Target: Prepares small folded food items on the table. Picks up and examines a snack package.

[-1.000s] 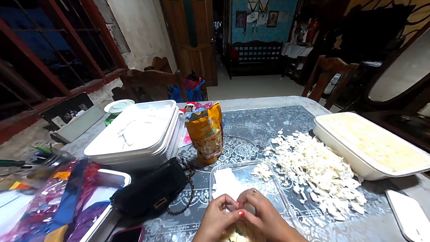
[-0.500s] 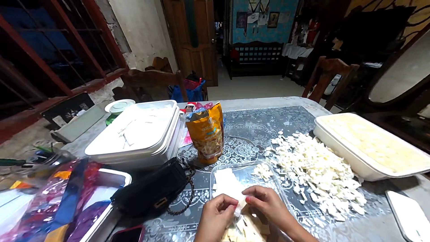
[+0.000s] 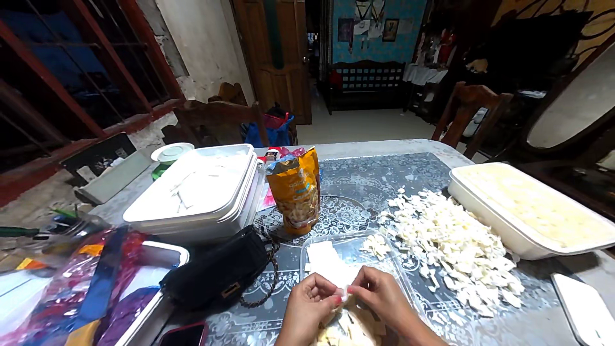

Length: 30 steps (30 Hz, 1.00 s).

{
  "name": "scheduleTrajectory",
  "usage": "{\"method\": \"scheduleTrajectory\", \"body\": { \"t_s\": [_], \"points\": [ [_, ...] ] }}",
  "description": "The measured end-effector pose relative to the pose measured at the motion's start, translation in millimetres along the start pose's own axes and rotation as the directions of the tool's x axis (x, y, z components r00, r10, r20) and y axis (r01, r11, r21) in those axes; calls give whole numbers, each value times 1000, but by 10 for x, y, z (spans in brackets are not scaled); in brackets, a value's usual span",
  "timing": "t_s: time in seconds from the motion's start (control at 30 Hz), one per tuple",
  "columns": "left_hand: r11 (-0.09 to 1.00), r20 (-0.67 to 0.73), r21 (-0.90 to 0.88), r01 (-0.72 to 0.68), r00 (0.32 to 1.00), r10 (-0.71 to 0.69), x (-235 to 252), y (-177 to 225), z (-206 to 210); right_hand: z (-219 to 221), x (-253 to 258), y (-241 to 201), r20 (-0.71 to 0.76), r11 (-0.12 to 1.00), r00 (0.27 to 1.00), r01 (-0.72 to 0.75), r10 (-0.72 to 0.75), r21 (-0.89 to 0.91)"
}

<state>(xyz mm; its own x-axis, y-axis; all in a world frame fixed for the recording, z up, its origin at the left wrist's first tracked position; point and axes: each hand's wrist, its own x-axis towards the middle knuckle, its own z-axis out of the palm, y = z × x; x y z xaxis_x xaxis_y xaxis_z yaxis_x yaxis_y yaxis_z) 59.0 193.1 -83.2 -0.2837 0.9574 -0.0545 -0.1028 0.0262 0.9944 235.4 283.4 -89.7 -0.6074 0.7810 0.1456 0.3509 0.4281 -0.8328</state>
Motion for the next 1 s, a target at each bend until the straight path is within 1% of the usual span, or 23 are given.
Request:
{"method": "scheduleTrajectory", "body": {
  "t_s": [0.07, 0.1, 0.17, 0.23, 0.27, 0.33, 0.37, 0.4, 0.43, 0.47, 0.5, 0.53, 0.57, 0.6, 0.63, 0.67, 0.7, 0.77, 0.8, 0.83, 0.9, 0.97, 1.0],
  "points": [
    [995, -36, -102, 20, 999, -24, 12, -23, 11, 33, -51, -44, 110, 989, 984, 142, -137, -33],
    [990, -59, -143, 10, 998, -19, 23, -51, 18, 56, -63, -40, 144, 976, 966, 216, -215, 9],
    [986, -66, -165, -16, 998, 5, 34, -102, 28, 101, -57, 27, 107, 944, 947, 282, -302, 169],
    [992, 28, -119, -32, 999, 36, 19, -108, 31, 94, -25, 64, -8, 920, 966, 250, -260, 303],
    [994, 82, -95, -51, 995, 59, 8, -99, 31, 64, 0, 74, -45, 930, 976, 218, -214, 297],
    [992, 115, -70, -106, 987, 114, 5, -92, 11, -1, 20, 80, -26, 973, 987, 158, -156, 169],
    [990, 89, -65, -122, 988, 127, 19, -92, -4, -11, 12, 73, 12, 980, 984, 178, -180, 91],
    [990, 50, -53, -127, 990, 130, 37, -87, -20, 10, 0, 68, 37, 966, 965, 258, -258, 8],
    [992, 15, -20, -125, 992, 125, 50, -76, -32, 60, -10, 75, 51, 922, 925, 379, -376, -81],
    [990, -3, 50, -128, 992, 129, 55, -68, -39, 121, -19, 86, 53, 848, 865, 500, -499, -178],
    [974, 4, 170, -150, 989, 151, 51, -71, -42, 180, -18, 103, 43, 740, 786, 598, -617, -308],
    [923, 35, 332, -196, 980, 196, 38, -85, -44, 219, -9, 121, 25, 622, 704, 644, -710, -446],
    [826, 89, 497, -267, 962, 258, 22, -106, -46, 225, 2, 127, 6, 531, 644, 635, -765, -561],
    [696, 162, 630, -346, 934, 318, 13, -139, -52, 191, 14, 127, -24, 484, 620, 587, -785, -649],
    [576, 235, 716, -396, 913, 335, 8, -166, -60, 128, 34, 134, -78, 473, 622, 501, -779, -725],
    [486, 293, 771, -411, 907, 303, 3, -181, -66, 38, 67, 150, -144, 477, 638, 389, -757, -788],
    [430, 330, 806, -406, 912, 242, -5, -181, -65, -78, 113, 171, -214, 488, 655, 270, -725, -830],
    [370, 353, 840, -397, 918, 183, -17, -198, -47, -331, 217, 228, -330, 508, 689, 65, -646, -859],
    [351, 349, 848, -398, 916, 196, -21, -216, -34, -430, 254, 265, -369, 528, 713, 2, -596, -849],
    [338, 344, 851, -403, 912, 222, -21, -234, -25, -491, 271, 295, -386, 556, 744, -24, -545, -831],
    [333, 340, 848, -413, 905, 257, -20, -252, -23, -494, 243, 298, -332, 662, 845, 35, -420, -748],
    [345, 336, 836, -426, 895, 293, -14, -270, -40, -386, 183, 204, -155, 811, 962, 98, -227, -577],
    [364, 331, 828, -428, 895, 299, -12, -268, -47, -317, 162, 162, -53, 860, 988, 101, -147, -501]
  ]
}}
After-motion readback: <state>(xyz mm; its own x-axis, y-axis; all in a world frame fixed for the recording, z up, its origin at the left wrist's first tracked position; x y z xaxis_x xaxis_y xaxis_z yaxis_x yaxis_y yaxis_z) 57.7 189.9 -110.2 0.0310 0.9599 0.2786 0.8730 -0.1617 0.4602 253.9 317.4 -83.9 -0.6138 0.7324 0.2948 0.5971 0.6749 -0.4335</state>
